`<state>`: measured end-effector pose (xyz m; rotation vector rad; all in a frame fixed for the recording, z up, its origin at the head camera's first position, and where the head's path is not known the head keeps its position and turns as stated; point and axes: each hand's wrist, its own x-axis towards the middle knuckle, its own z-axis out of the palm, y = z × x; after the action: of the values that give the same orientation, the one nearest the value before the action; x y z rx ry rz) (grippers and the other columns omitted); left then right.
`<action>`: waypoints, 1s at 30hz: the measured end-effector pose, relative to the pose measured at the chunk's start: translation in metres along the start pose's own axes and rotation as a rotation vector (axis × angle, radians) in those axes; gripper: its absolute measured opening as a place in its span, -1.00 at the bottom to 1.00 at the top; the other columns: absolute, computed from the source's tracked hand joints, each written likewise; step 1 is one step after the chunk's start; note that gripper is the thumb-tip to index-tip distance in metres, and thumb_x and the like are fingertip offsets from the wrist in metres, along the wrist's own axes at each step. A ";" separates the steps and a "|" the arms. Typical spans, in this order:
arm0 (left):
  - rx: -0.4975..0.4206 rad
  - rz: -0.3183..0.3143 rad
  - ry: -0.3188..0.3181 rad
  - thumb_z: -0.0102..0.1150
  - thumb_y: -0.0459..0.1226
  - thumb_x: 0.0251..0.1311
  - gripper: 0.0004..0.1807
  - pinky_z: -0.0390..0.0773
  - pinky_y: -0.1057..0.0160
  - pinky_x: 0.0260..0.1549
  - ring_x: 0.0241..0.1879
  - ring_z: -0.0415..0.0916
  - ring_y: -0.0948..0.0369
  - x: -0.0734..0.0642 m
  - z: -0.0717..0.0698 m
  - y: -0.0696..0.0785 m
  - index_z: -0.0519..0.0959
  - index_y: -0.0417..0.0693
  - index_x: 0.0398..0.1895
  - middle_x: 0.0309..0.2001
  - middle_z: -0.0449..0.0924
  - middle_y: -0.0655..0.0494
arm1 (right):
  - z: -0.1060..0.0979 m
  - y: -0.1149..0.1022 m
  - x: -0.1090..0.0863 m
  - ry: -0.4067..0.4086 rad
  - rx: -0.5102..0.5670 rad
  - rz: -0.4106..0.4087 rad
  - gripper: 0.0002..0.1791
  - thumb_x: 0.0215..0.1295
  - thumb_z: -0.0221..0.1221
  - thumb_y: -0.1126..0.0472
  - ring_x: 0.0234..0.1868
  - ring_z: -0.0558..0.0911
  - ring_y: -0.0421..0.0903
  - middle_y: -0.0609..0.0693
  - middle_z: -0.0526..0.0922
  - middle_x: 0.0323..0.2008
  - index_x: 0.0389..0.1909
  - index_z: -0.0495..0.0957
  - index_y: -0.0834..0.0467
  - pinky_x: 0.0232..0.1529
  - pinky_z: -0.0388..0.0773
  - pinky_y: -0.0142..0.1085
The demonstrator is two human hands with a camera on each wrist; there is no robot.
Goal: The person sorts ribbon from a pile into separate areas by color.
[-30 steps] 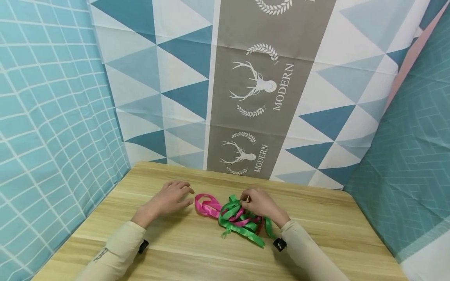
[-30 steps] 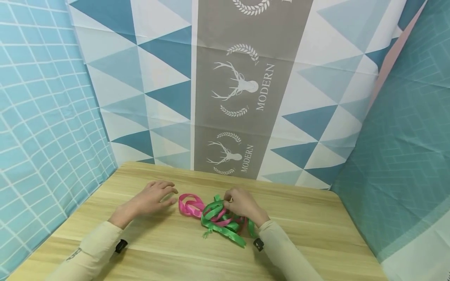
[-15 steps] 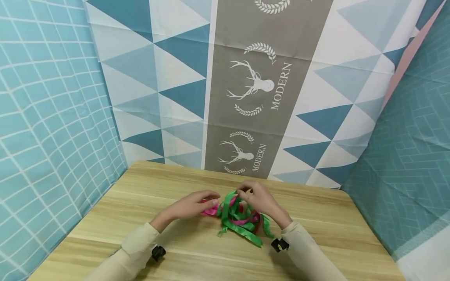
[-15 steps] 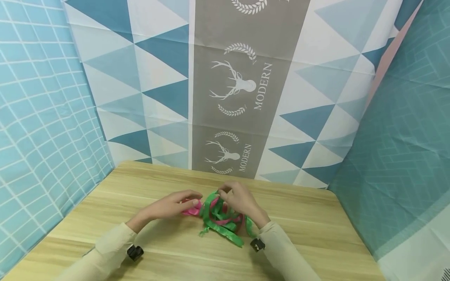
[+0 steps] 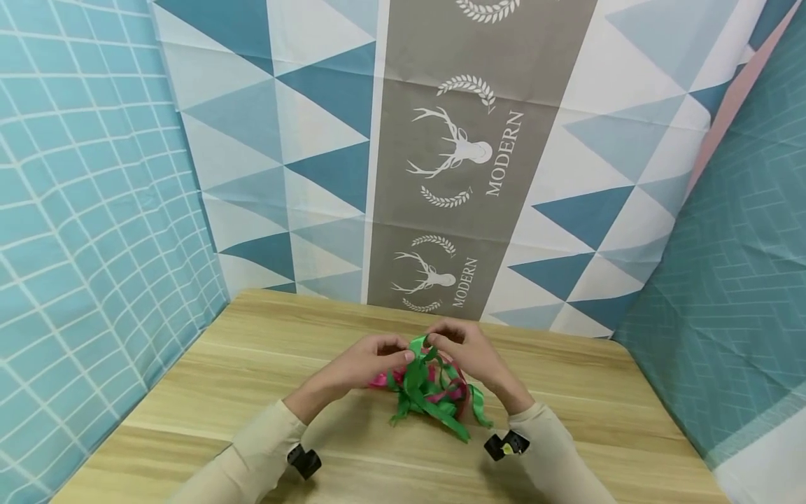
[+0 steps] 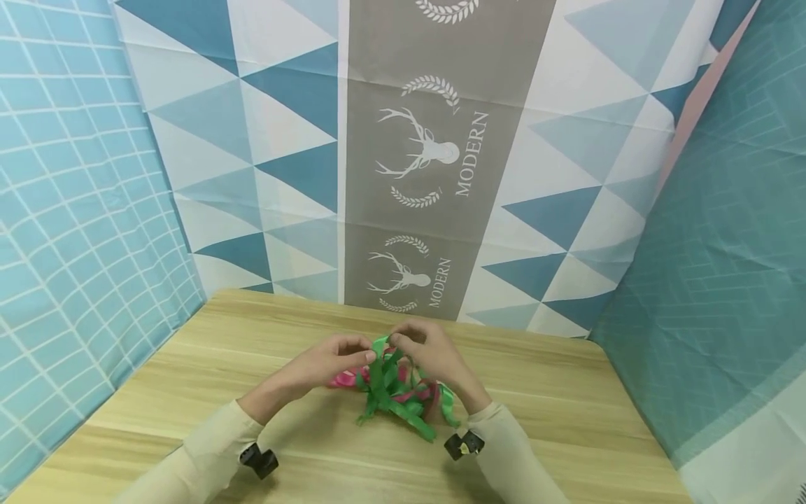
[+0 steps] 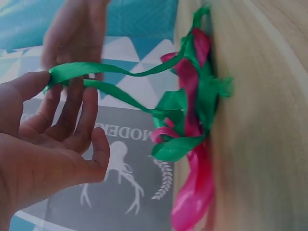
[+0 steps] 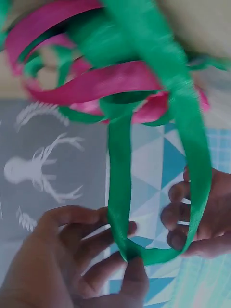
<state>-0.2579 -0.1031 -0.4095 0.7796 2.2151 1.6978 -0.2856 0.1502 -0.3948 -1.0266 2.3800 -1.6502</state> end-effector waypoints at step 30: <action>0.116 0.063 0.047 0.22 -0.05 0.44 -0.76 0.46 0.19 -0.41 -0.41 0.41 0.07 -0.043 -0.045 0.058 0.62 -0.02 -0.14 -0.36 0.53 -0.15 | -0.043 -0.027 -0.019 -0.041 0.303 -0.057 -0.90 0.44 0.19 0.41 -0.28 0.48 0.16 0.09 0.61 -0.20 -0.18 0.59 0.15 -0.23 0.55 -0.24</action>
<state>-0.2294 -0.1529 -0.3465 0.8542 2.3627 1.6433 -0.2762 0.1900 -0.3595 -1.0656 2.0086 -1.9130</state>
